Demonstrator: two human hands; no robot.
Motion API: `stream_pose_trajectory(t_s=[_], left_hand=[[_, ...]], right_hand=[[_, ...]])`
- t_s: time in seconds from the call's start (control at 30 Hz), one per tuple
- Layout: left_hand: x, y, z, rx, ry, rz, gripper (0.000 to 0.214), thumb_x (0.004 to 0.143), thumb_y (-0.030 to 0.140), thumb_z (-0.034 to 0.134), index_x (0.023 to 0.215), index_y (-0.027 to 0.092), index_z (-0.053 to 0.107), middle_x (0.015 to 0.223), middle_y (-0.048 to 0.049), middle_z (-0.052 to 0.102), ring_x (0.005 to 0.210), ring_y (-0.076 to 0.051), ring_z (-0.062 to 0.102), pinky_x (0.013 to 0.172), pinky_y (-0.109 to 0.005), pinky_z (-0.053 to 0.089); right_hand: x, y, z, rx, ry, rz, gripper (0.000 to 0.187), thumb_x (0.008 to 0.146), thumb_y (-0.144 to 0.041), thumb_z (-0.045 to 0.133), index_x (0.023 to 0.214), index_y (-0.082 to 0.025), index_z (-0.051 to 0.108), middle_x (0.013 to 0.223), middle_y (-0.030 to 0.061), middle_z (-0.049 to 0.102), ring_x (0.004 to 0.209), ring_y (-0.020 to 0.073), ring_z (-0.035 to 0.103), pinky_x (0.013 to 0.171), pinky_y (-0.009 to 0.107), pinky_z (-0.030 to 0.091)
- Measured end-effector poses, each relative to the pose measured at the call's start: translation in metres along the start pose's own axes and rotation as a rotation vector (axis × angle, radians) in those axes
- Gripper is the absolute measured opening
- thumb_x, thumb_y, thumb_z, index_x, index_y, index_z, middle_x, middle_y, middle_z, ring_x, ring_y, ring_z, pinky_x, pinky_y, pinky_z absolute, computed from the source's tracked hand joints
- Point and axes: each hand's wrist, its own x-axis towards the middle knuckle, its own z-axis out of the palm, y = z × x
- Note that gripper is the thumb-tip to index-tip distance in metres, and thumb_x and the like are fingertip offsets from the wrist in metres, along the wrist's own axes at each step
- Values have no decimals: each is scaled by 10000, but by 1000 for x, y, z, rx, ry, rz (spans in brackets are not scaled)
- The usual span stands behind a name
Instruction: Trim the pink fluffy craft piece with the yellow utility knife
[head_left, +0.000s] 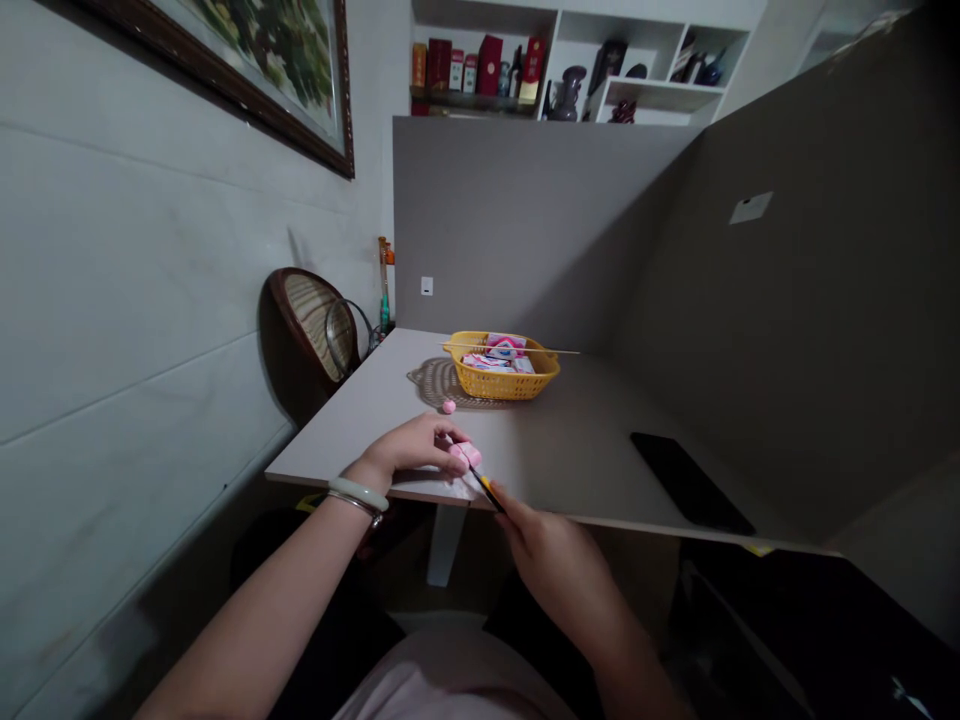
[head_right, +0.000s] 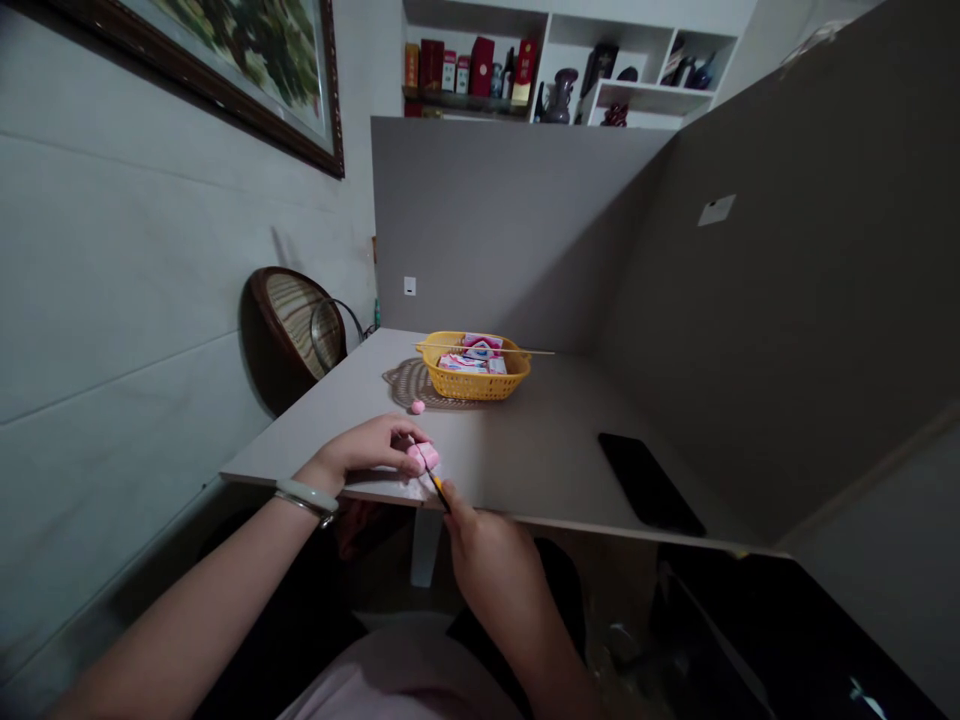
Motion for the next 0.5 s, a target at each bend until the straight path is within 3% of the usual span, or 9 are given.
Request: stream_pose_trajectory(t_s=[0.13, 0.3, 0.5], left_hand=[[0, -1, 1, -12, 14, 1, 460, 607, 314, 793, 1026, 139, 721, 806, -28, 689, 752, -169, 624, 687, -265, 458], [1, -3, 1, -55, -16, -11, 461, 607, 285, 785, 1041, 146, 712, 773, -22, 696, 715, -169, 642, 687, -273, 465], [3, -6, -1, -87, -71, -27, 494, 608, 324, 802, 1060, 146, 706, 740, -8, 695, 706, -168, 640, 681, -269, 452]], right_hand=[[-8, 3, -1, -24, 7, -7, 423, 982, -205, 447, 1392, -255, 538, 907, 71, 784, 765, 196, 740, 596, 225, 452], [7, -7, 8, -152, 35, -24, 451, 983, -204, 424, 1428, -235, 495, 811, 73, 778, 655, 186, 727, 510, 217, 411], [-12, 0, -5, -85, -2, -44, 442, 973, -181, 436, 1403, -229, 525, 878, 62, 784, 742, 189, 738, 568, 223, 440]])
